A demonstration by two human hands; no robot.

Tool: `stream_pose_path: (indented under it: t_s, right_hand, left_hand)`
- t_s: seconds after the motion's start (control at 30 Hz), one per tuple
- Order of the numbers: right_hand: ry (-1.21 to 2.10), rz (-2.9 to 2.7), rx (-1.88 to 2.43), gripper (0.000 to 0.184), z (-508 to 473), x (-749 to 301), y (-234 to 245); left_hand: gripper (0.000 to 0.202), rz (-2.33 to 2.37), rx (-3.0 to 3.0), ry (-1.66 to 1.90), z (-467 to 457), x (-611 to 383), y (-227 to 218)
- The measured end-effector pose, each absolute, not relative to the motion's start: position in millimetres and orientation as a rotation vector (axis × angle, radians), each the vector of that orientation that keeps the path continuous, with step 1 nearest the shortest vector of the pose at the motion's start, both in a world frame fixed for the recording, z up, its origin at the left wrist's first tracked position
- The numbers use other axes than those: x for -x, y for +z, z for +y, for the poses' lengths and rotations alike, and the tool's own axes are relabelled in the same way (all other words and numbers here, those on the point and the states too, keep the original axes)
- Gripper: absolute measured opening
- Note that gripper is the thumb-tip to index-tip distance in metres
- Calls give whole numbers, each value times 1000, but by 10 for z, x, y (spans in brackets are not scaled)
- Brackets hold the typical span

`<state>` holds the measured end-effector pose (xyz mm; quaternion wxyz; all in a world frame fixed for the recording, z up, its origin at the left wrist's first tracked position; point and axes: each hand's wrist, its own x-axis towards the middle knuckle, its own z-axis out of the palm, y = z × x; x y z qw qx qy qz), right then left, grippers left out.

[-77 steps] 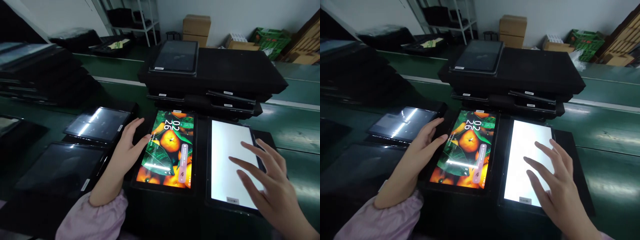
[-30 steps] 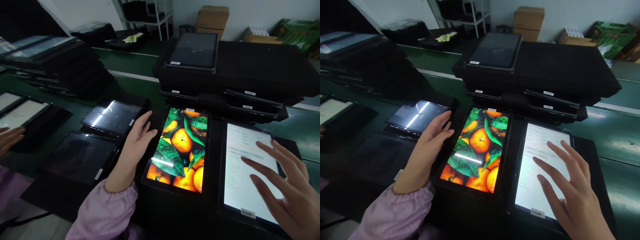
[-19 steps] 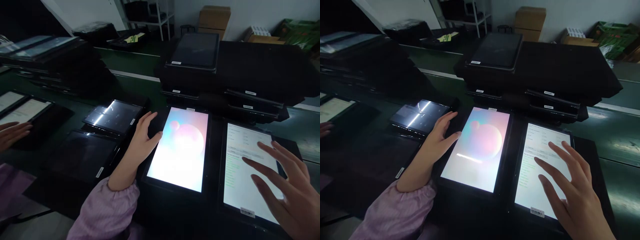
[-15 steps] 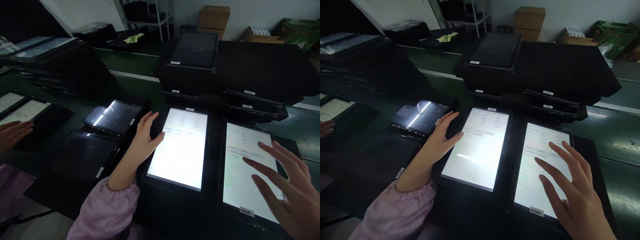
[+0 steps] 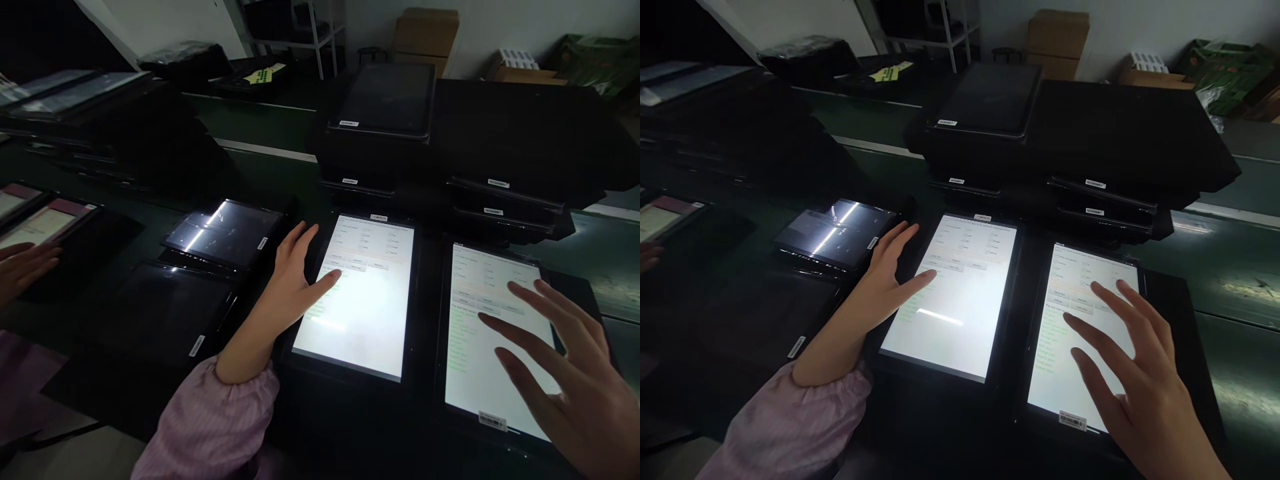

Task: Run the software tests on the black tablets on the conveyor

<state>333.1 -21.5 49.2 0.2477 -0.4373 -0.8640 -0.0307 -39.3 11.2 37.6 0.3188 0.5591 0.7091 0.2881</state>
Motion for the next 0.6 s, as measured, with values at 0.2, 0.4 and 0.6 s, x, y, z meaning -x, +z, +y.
stream_pose_path:
  t_s: [0.2,0.4,0.6]
  right_hand:
    - [-73,-2460,1144,30,-161,-3197,510]
    - [-29,-2373,1149,26,-254,-3279,541]
    - [-129,-2428,1079,39,-628,-3783,436]
  left_hand:
    - [87,1868,-1391,843,109,338,406]
    - [91,1786,-1458,880,50,442,392]
    - [108,1753,-1659,461,-527,409,448]
